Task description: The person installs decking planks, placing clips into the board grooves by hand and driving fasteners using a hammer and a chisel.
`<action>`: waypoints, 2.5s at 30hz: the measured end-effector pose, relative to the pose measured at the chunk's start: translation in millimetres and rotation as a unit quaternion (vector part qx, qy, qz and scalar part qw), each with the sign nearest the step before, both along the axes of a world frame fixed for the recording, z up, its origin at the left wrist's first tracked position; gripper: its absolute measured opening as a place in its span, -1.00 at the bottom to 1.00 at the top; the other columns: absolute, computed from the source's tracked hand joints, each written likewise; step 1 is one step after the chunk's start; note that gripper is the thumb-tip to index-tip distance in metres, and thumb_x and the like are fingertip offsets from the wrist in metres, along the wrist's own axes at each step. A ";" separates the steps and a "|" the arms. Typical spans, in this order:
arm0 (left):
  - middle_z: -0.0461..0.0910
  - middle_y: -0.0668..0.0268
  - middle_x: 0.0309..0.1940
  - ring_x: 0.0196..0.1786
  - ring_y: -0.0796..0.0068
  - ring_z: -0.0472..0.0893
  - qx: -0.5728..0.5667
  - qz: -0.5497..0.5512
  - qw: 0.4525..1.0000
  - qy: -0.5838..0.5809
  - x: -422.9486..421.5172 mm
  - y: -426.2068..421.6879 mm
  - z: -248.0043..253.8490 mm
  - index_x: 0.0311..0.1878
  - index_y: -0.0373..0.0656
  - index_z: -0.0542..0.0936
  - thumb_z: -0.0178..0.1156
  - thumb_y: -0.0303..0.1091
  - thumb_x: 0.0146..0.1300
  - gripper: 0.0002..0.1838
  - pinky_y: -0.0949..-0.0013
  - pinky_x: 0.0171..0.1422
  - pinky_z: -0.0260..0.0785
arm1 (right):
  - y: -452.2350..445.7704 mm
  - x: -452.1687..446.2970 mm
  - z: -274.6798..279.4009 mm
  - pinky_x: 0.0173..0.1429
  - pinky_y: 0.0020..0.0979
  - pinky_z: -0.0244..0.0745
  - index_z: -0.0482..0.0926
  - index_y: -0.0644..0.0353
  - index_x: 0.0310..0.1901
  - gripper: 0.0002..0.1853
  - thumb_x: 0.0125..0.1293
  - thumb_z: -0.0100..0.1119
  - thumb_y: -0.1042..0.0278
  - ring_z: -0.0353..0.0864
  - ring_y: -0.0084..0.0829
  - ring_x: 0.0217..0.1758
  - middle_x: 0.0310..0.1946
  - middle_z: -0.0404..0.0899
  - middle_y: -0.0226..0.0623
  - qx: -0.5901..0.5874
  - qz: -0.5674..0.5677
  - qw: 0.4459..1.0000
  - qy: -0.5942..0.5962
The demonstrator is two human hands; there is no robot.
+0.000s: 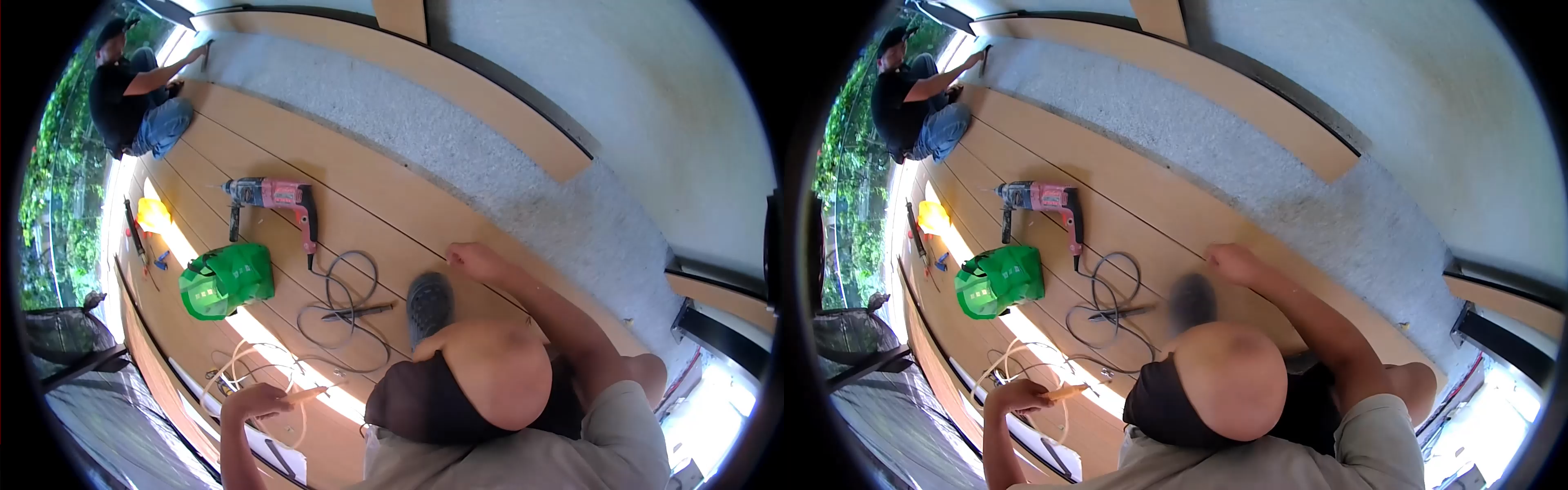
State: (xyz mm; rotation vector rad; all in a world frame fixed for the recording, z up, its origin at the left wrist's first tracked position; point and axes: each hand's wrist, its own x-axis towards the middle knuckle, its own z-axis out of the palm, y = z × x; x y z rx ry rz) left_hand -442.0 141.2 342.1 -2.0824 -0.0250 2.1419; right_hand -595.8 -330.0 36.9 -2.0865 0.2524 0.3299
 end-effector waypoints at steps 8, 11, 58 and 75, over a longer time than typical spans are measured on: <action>0.46 0.48 -0.46 -0.49 0.74 0.42 -0.425 0.332 0.800 -0.263 -0.4 -170.5 -100.3 0.10 -0.19 0.49 0.20 -0.23 0.56 -0.74 0.54 -0.47 0.27 | 29.7 31.1 101.6 -0.10 -0.24 0.61 0.65 0.27 -0.04 -0.62 0.52 0.19 0.04 0.71 -0.43 -0.18 -0.26 0.73 -0.24 0.326 -0.020 0.944 0.040; 0.58 0.14 -0.15 -0.15 0.32 0.61 -0.539 0.207 0.772 -0.264 -22.6 -278.6 -146.3 0.30 -0.24 0.39 0.19 -0.32 0.49 -0.59 0.25 -0.06 0.46 | 31.8 58.8 110.0 -0.07 -0.34 0.63 0.58 0.27 0.15 -0.61 0.55 0.17 0.10 0.70 -0.48 -0.09 -0.10 0.72 -0.21 0.270 -0.227 0.929 -0.115; 0.52 0.07 -0.21 -0.16 -0.08 0.52 -0.461 -0.128 0.568 -0.670 28.9 -88.9 -394.8 -0.26 -0.14 0.50 0.18 -0.39 0.38 -0.91 -0.12 -0.09 0.38 | -196.9 84.5 132.2 -0.18 -0.07 0.65 0.68 0.30 -0.22 -0.75 0.38 0.12 0.28 0.74 -0.20 -0.33 -0.39 0.72 -0.08 -0.274 0.203 0.669 0.661; 0.49 0.03 -0.25 -0.14 -0.07 0.55 -0.401 -0.211 0.627 -0.633 51.6 -71.6 -409.9 -0.19 -0.26 0.54 0.12 -0.28 0.51 -0.78 -0.09 -0.05 0.41 | -277.7 -449.0 194.5 -0.32 -0.14 0.61 0.67 0.35 -0.24 -0.50 0.55 0.03 -0.01 0.71 -0.20 -0.46 -0.46 0.69 -0.12 -0.234 -0.287 0.665 0.649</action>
